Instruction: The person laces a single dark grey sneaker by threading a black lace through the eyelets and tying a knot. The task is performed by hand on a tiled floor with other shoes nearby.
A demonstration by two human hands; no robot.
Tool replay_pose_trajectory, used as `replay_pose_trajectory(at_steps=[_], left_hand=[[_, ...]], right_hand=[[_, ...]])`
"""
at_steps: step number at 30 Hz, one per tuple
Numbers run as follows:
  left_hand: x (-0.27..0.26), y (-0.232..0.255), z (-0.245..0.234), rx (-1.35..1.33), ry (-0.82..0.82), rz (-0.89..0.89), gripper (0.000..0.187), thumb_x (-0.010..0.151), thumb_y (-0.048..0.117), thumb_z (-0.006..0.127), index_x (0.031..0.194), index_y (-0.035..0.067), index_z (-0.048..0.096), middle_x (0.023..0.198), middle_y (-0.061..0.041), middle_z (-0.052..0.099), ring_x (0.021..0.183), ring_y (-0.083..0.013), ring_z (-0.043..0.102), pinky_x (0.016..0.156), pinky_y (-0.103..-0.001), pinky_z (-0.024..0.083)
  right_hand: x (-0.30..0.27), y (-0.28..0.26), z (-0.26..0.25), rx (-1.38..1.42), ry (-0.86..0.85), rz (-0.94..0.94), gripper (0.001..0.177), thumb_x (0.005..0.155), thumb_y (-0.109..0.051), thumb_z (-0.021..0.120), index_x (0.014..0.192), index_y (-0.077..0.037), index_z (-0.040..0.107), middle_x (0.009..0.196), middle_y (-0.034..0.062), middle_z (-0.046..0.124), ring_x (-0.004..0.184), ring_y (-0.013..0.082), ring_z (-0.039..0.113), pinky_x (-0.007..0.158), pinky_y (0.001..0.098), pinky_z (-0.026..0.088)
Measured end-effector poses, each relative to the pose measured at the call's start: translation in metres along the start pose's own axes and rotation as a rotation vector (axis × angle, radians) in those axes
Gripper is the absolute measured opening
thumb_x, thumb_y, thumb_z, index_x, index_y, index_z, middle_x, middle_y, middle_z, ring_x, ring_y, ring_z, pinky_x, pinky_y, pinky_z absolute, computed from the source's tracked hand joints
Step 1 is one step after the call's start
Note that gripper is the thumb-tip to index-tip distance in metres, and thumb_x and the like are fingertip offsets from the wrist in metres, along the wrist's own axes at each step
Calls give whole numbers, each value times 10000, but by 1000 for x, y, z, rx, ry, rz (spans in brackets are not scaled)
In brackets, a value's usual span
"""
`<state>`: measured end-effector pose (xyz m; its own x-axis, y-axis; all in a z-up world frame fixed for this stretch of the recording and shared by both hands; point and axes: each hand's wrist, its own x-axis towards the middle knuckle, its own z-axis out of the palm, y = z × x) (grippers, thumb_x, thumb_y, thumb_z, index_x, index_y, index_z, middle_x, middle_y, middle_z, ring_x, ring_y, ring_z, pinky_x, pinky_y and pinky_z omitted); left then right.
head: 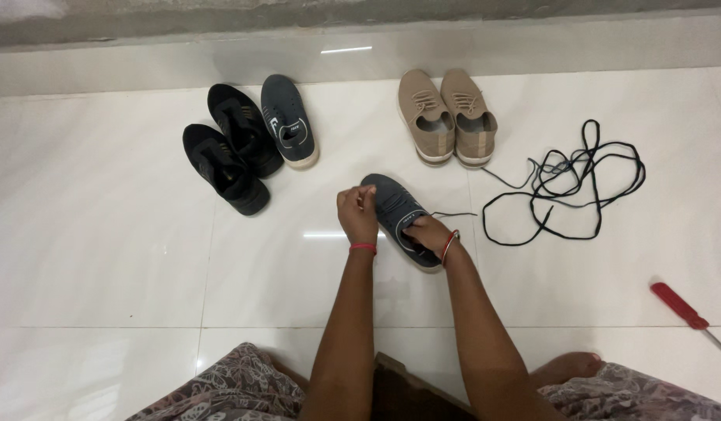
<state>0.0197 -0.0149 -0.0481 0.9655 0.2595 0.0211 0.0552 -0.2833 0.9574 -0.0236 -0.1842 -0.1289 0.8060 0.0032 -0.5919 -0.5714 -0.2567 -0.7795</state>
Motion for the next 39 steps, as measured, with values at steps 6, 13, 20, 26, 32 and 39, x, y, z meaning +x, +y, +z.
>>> replay_pose_trajectory(at_steps=[6, 13, 20, 26, 32, 39], left_hand=[[-5, 111, -11, -240, -180, 323, 82, 926, 98, 764, 993, 54, 782, 1043, -28, 471, 744, -100, 489, 659, -238, 464], [-39, 184, -30, -245, -285, 606, 109, 925, 75, 791, 1025, 105, 763, 1109, -21, 502, 906, -99, 589, 747, -203, 525], [-46, 67, 36, -945, -187, -161, 121, 1002, 139, 650, 1027, 30, 602, 898, -49, 592, 799, -121, 569, 732, -235, 500], [-91, -90, 111, -1131, -141, -998, 95, 952, -3, 561, 1027, -46, 601, 887, -107, 658, 826, -203, 665, 773, -280, 581], [-65, -165, 120, -1022, 147, -788, 221, 972, -27, 512, 1162, 3, 620, 1010, -73, 664, 888, -155, 658, 757, -212, 569], [-43, -165, 90, -1015, 63, -882, 283, 984, 15, 485, 1222, 75, 625, 1022, -8, 700, 818, -87, 640, 557, -180, 415]], right_hand=[[-88, -116, -42, 516, 51, -340, 305, 981, -209, 598, 1263, -101, 635, 983, 85, 728, 840, 135, 685, 740, 269, 566], [-137, -162, -48, 860, -97, -755, 304, 1096, -179, 568, 1219, 77, 674, 1112, 139, 709, 993, 174, 697, 908, 332, 603], [-114, -157, -45, 676, 216, -652, 188, 966, 39, 649, 1137, 94, 705, 1107, 187, 743, 943, 187, 723, 864, 294, 602], [-85, -131, -49, 414, 396, -567, 244, 906, 64, 657, 1145, 29, 691, 1015, 133, 770, 908, 149, 715, 822, 272, 586], [-36, -81, -26, 187, 432, -460, 216, 893, 53, 689, 1103, 8, 710, 970, 89, 781, 894, 117, 737, 803, 257, 605], [-1, -51, 7, 26, 513, -508, 262, 847, 91, 698, 1087, -13, 718, 952, 83, 782, 885, 119, 743, 796, 256, 605]])
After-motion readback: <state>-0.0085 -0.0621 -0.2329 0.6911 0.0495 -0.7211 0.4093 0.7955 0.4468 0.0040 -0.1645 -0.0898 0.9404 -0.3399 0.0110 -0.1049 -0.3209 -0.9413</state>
